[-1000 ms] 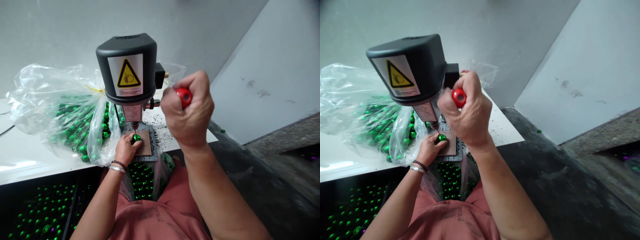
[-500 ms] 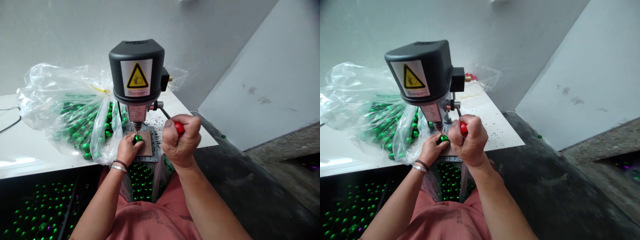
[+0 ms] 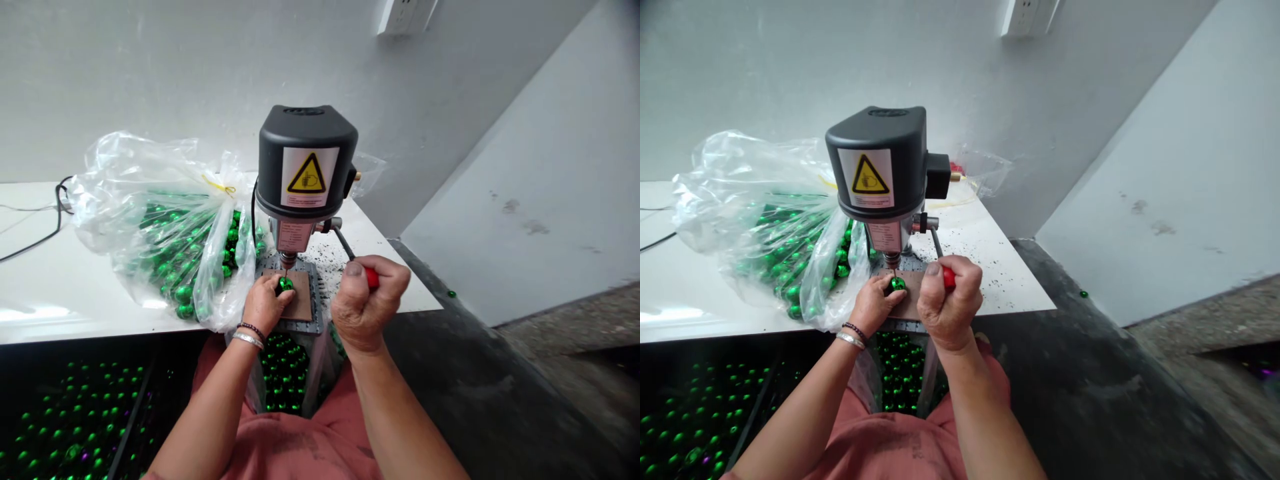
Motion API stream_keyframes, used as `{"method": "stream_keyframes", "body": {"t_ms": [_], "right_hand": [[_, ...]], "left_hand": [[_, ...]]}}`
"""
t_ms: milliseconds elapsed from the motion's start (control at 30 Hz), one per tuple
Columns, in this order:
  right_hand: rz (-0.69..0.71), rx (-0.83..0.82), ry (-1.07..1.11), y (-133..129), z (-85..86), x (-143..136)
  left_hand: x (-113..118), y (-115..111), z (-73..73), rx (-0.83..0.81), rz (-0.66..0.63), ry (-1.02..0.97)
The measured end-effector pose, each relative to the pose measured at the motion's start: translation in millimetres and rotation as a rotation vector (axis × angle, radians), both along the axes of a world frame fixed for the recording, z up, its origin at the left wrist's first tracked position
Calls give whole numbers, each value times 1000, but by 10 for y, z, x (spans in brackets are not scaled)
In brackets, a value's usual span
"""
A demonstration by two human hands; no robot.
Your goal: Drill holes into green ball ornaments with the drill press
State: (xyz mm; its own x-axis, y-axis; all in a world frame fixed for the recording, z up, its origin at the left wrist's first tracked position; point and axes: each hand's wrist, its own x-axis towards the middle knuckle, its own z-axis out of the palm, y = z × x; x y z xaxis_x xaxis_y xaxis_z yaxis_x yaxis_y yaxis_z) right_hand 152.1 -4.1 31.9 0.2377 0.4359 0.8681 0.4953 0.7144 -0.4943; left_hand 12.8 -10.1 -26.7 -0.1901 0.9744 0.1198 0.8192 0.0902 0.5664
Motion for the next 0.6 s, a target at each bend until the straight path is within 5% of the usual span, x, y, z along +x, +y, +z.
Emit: {"method": "stream_keyframes", "body": {"t_ms": [167,300,433,500,600], "right_hand": [[13,23,9,-6,-33,-17],[-100,57,22,97,377,-34],[-89,-107,-24,261,833,-28],[-62,-149,-42,309,937,-19],[-47,-176,-28,314,960,-14]], "left_hand": [[-2,-3,-8,6,-7,17],[14,1,12,28,6,18],[21,-116,131,0,43,40],[-6,-248,213,-43,-13,49],[-88,-487,310,-187,-275,8]]}}
